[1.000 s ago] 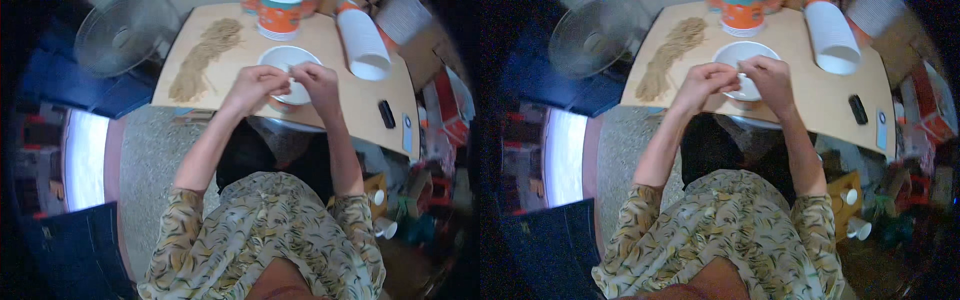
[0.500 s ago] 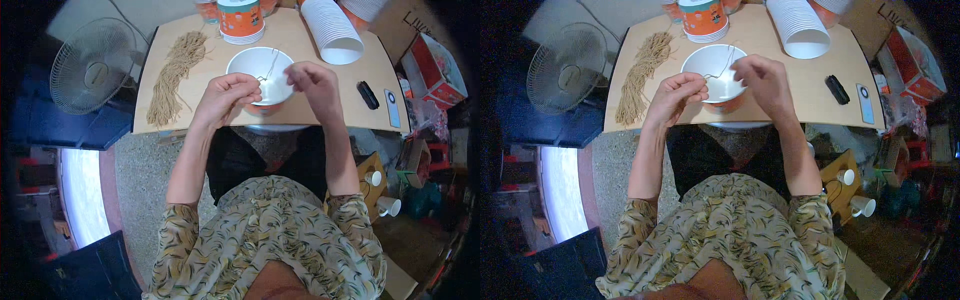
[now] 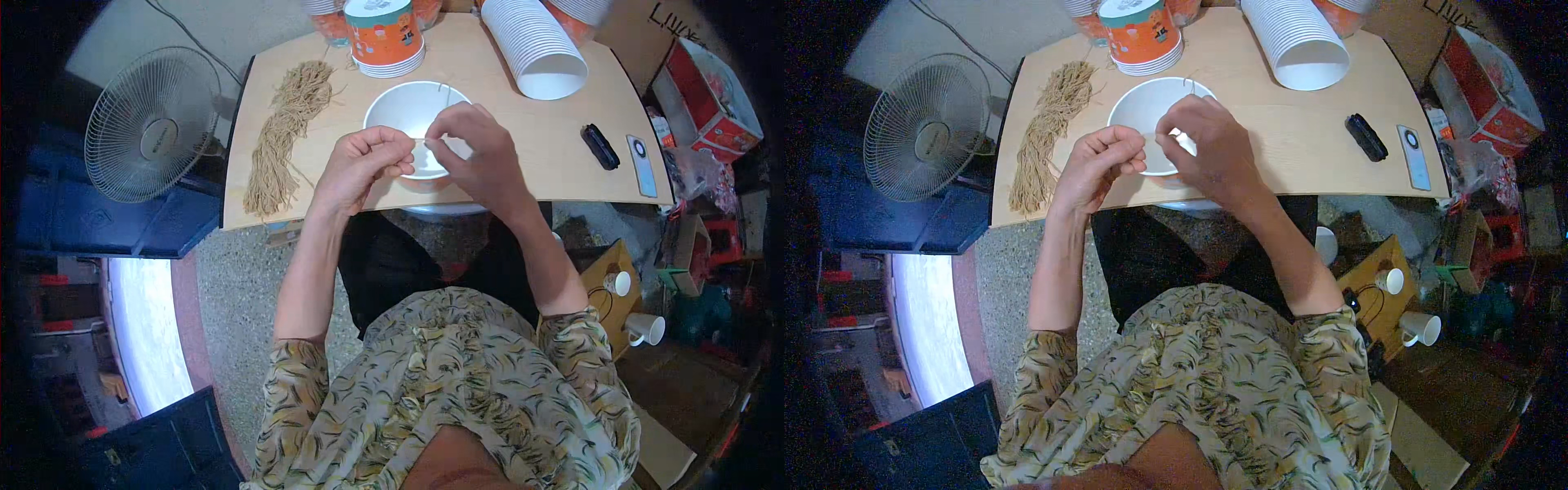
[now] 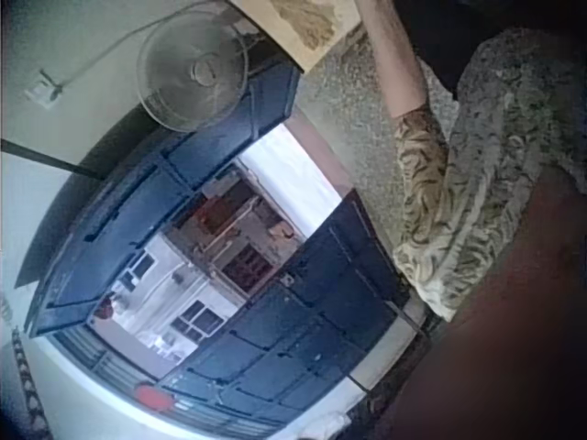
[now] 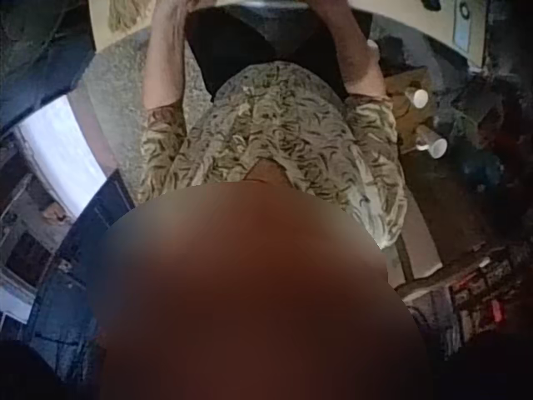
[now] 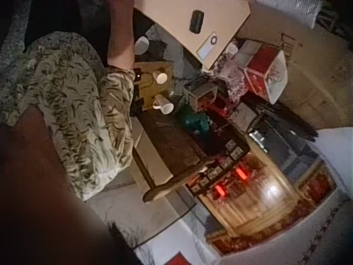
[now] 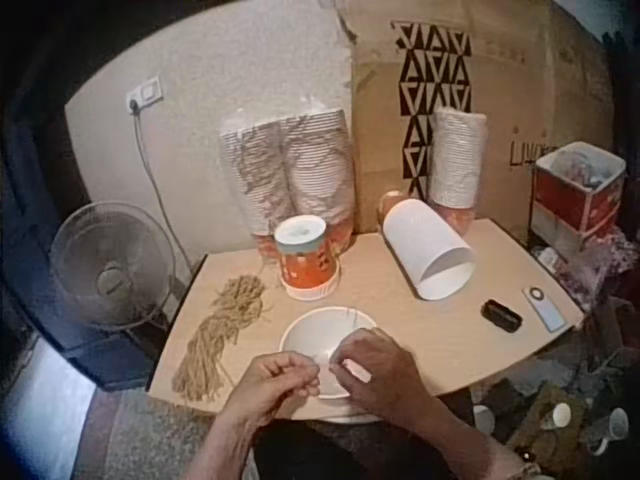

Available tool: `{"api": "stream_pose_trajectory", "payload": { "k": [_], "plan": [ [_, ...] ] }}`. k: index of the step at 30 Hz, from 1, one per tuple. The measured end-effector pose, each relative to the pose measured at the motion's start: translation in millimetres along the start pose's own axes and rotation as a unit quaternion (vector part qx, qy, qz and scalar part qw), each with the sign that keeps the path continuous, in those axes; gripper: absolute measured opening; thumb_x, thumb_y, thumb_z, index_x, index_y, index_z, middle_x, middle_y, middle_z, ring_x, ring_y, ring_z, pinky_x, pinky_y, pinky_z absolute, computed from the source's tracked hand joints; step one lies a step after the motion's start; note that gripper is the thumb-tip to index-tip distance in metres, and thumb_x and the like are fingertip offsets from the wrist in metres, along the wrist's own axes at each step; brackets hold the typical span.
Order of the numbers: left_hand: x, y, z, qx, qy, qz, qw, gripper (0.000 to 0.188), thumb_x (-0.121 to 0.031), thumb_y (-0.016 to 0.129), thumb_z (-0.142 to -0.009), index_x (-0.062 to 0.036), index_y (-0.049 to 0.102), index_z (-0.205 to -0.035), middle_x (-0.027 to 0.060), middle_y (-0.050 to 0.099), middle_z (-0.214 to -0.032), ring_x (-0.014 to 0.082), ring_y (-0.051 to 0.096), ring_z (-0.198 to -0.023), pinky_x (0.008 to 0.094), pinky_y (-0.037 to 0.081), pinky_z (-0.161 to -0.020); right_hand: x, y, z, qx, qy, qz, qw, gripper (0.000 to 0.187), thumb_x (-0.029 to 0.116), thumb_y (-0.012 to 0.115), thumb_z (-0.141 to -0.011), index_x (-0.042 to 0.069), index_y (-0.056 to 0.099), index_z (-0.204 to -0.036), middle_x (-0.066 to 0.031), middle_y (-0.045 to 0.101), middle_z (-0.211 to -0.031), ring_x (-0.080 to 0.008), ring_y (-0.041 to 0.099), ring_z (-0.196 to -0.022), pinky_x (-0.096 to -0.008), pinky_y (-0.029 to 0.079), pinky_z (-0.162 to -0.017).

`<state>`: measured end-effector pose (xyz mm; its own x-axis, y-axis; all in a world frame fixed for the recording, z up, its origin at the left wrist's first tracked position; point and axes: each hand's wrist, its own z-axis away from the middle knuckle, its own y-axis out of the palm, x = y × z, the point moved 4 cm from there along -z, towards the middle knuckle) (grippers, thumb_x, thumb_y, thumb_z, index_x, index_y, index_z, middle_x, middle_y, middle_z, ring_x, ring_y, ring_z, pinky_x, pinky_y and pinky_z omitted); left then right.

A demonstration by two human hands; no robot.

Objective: Picking up and handling individual rubber bands from a pile on a workbench next to stacks of paper bowls.

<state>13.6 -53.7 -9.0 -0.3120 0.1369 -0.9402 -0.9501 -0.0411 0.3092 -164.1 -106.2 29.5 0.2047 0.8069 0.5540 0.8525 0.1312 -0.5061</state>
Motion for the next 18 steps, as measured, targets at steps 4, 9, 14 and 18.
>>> {"api": "stream_pose_trajectory", "payload": {
  "k": [4, 9, 14, 18],
  "plan": [
    [-1, -4, 2, 0.011, 0.0, -0.002, 1.0, 0.013, -0.009, 0.069, -0.089, 0.0007, 0.068, -0.097, 0.0073, 0.069, -0.082, 0.0114, 0.067, -0.071, 0.0201, 0.053, -0.064, -5, -7, 2, 0.087, 0.162, -0.082, 0.98, 0.015, 0.011, 0.072, -0.08, 0.003, 0.067, -0.092, -0.0098, 0.067, -0.08, -0.0207, 0.064, -0.069, -0.0329, 0.051, -0.065],
    [-4, 0, 2, 0.021, -0.003, -0.039, 0.999, 0.013, -0.014, 0.067, -0.091, -0.0021, 0.068, -0.097, 0.0007, 0.065, -0.076, 0.0054, 0.061, -0.067, 0.0173, 0.048, -0.06, -9, -11, 6, 0.096, 0.171, -0.104, 0.975, 0.012, 0.01, 0.068, -0.085, 0.001, 0.066, -0.093, -0.0084, 0.067, -0.077, -0.0157, 0.063, -0.066, -0.0296, 0.051, -0.063],
    [-2, -4, -1, 0.034, -0.002, -0.049, 0.998, 0.015, -0.013, 0.067, -0.091, -0.0011, 0.071, -0.099, 0.0019, 0.067, -0.078, 0.0074, 0.062, -0.067, 0.0185, 0.051, -0.064, -12, -2, 9, 0.076, 0.178, -0.158, 0.968, 0.013, 0.009, 0.067, -0.087, 0.0, 0.065, -0.096, -0.0058, 0.065, -0.076, -0.0146, 0.062, -0.067, -0.0297, 0.051, -0.063],
    [-6, 0, 1, 0.032, 0.0, -0.056, 0.998, 0.016, -0.016, 0.066, -0.092, -0.0023, 0.07, -0.099, 0.0031, 0.068, -0.08, 0.0077, 0.063, -0.068, 0.0186, 0.051, -0.064, 4, -3, 3, 0.036, 0.122, -0.161, 0.979, 0.014, 0.007, 0.061, -0.091, 0.0, 0.059, -0.103, -0.0058, 0.062, -0.075, -0.012, 0.062, -0.069, -0.0294, 0.052, -0.063]
  ]
}}
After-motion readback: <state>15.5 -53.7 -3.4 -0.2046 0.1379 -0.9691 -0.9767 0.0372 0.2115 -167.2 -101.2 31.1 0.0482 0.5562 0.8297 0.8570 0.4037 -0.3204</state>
